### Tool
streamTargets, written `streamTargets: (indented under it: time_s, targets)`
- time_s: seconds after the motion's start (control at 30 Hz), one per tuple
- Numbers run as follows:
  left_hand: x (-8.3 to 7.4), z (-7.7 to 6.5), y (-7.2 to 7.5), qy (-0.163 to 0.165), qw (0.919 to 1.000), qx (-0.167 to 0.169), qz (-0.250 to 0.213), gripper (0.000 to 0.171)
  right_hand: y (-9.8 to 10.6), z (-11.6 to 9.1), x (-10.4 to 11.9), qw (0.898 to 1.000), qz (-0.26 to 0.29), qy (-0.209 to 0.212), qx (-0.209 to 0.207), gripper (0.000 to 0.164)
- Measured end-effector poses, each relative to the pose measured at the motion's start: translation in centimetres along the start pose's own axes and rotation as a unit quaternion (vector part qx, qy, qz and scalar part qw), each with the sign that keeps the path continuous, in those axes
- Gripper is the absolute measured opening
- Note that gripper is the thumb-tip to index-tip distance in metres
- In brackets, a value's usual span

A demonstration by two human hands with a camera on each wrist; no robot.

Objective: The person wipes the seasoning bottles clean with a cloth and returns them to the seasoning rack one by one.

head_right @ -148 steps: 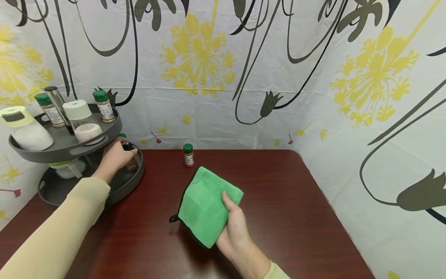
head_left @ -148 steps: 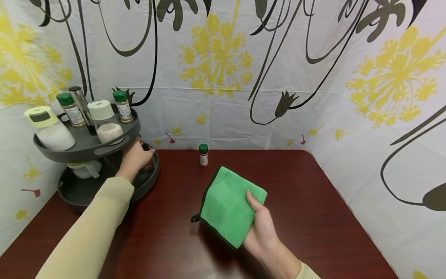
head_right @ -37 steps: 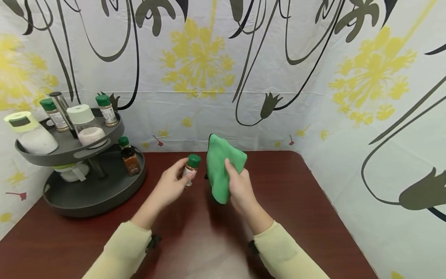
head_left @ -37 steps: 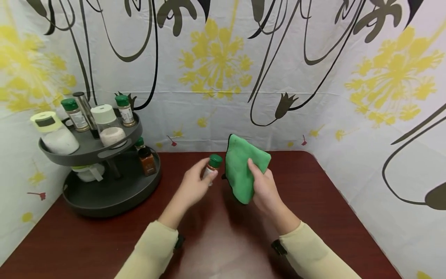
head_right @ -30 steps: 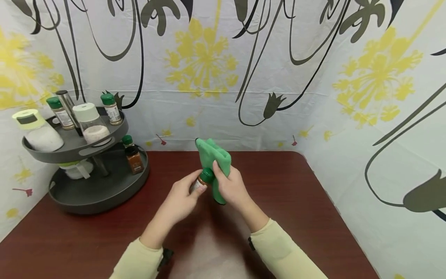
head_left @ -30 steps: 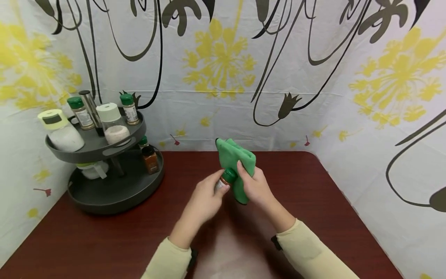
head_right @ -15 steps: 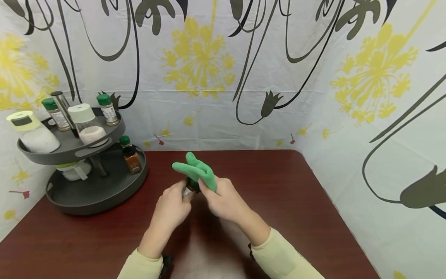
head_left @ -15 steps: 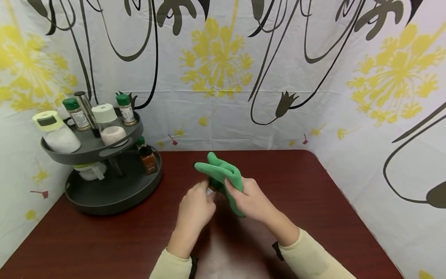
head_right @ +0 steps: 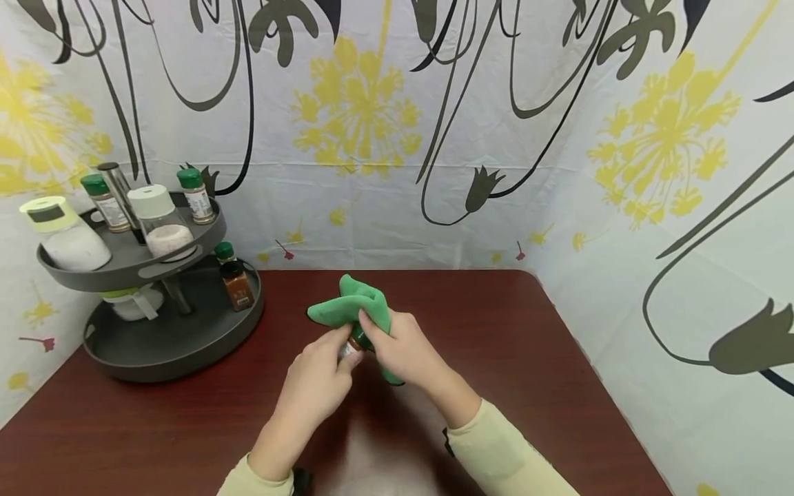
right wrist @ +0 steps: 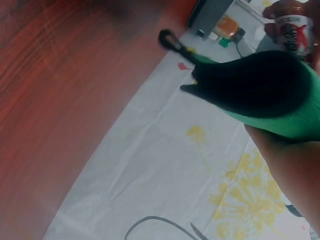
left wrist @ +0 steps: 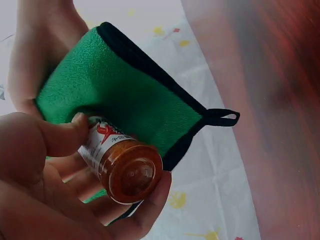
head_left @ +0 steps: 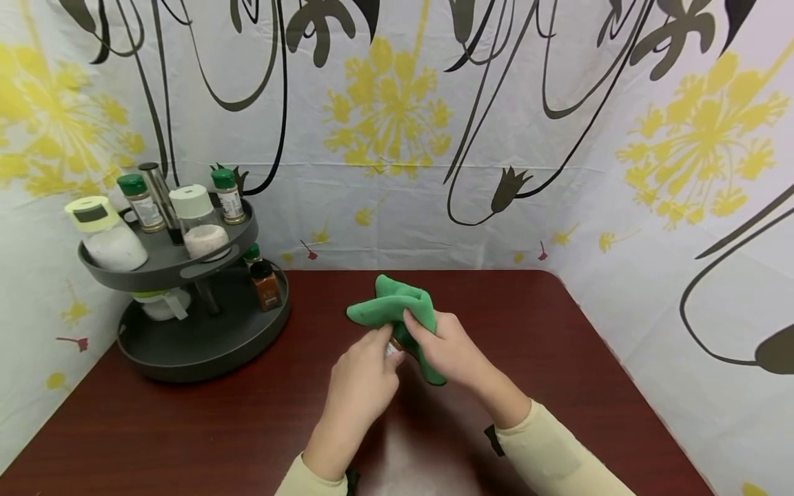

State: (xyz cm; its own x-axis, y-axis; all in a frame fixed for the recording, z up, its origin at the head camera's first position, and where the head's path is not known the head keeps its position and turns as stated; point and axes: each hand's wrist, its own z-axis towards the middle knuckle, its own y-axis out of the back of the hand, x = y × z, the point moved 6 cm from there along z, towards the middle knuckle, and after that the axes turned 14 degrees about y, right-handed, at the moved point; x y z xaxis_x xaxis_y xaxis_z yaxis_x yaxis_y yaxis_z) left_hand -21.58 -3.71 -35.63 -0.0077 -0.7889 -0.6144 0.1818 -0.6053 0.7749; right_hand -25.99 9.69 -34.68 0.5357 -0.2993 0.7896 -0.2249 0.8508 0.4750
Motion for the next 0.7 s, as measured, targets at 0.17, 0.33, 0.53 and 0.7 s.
streamTargets:
  time_s: [0.17,0.33,0.53,0.7]
  targets:
    - [0.8,0.4,0.0,0.034,0.9991,-0.021,0.010,0.022,0.0,-0.6,0.8,1.000,-0.027,-0.006,0.008,0.034]
    - [1.3,0.8,0.1,0.050,0.9982,-0.032,0.008,0.021,0.4,-0.9,2.9,0.998,-0.043,0.051,0.019,0.028]
    - [0.9,0.6,0.1,0.021,0.9993,-0.019,-0.026,0.018,0.9,-0.9,2.8,0.998,-0.027,0.050,0.010,0.034]
    - [0.2,0.2,0.2,0.002,0.9970,0.008,-0.077,0.021,0.9,-0.3,1.7,0.999,0.001,0.037,0.008,0.040]
